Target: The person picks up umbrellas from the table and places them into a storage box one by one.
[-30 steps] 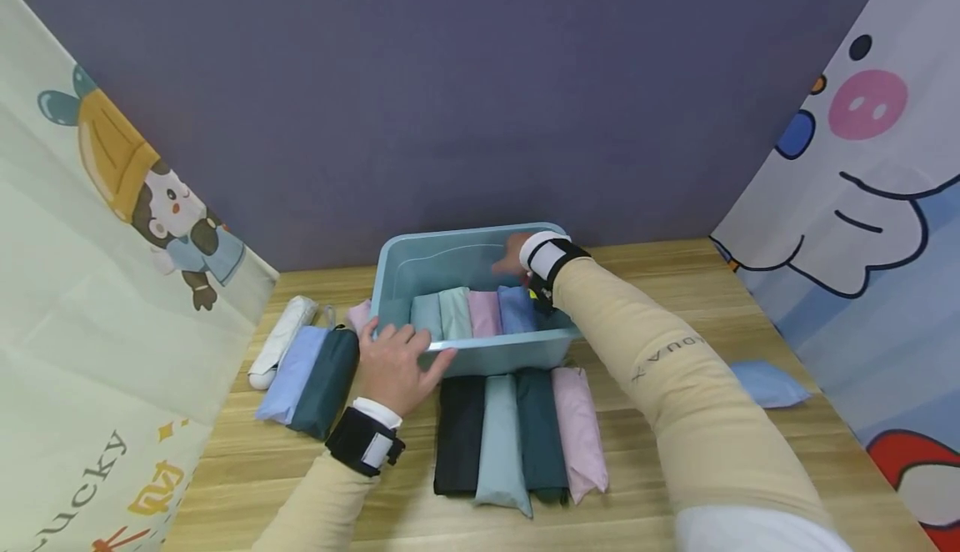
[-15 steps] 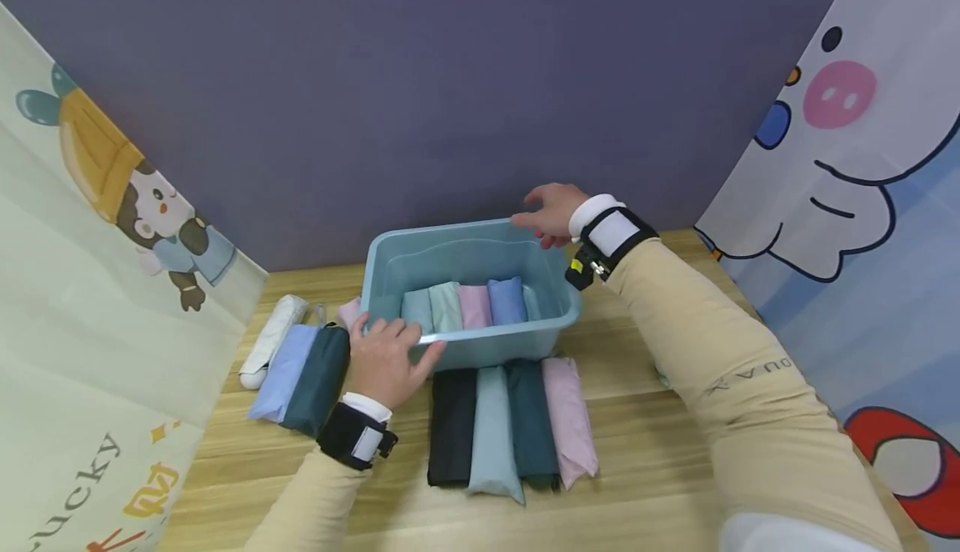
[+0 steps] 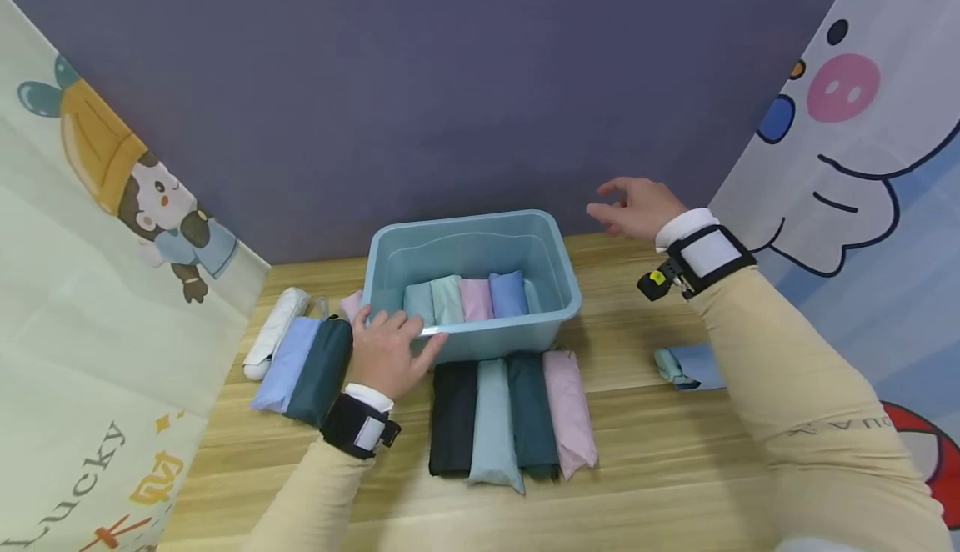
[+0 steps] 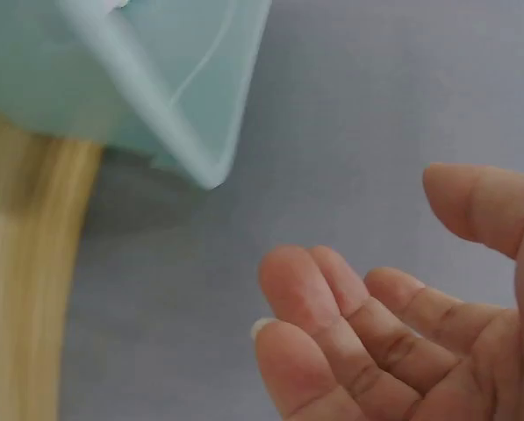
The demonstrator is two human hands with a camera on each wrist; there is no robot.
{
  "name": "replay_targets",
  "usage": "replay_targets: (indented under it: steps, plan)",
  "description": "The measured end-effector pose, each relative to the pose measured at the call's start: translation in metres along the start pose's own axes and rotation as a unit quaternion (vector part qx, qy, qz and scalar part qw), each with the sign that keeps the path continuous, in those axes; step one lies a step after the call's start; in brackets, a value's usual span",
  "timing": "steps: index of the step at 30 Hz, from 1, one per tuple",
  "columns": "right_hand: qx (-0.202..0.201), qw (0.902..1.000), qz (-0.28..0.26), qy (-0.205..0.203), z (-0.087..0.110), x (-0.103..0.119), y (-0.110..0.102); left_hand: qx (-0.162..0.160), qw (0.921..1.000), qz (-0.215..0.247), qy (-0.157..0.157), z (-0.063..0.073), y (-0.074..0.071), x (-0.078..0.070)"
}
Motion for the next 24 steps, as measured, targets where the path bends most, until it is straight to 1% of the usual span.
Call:
replay_targets:
  steps: [2,5,9,14,19,22,24]
  plan:
    - [-0.012,0.9999,0.008,-0.003,0.007,-0.012,0.002,-0.007,1.0,0.0,0.003,-0.001,-0.001,-0.001]
    - [-0.027,0.9992,0.026,-0.012,0.014,-0.029,0.01,-0.008,1.0,0.002,0.003,-0.002,-0.001,-0.002]
    - [-0.024,0.9976,0.05,-0.041,0.02,-0.05,0.031,-0.001,1.0,-0.001,0.001,-0.002,0.002,-0.004]
    - [0.007,0.994,0.085,-0.069,0.029,-0.081,0.069,0.01,0.9999,-0.008,-0.003,0.0,0.004,-0.003]
    - [0.038,0.9883,0.111,-0.098,0.043,-0.11,0.1,0.019,0.9998,-0.009,-0.007,0.0,0.005,-0.003]
    - [0.061,0.9871,0.117,-0.091,0.053,-0.128,0.117,0.013,0.9999,-0.01,-0.004,0.0,0.004,-0.002]
    - [0.064,0.9852,0.125,-0.099,0.06,-0.136,0.127,0.009,0.9999,-0.011,-0.002,-0.001,0.004,-0.002]
Point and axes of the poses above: each hand's wrist, its own z-axis away from the middle knuckle, its own y-axis out of the palm, x = y × z, the point moved 9 cm from there along -z, towards the middle knuckle, and after that the axes turned 2 degrees about x, right-handed, at the moved point
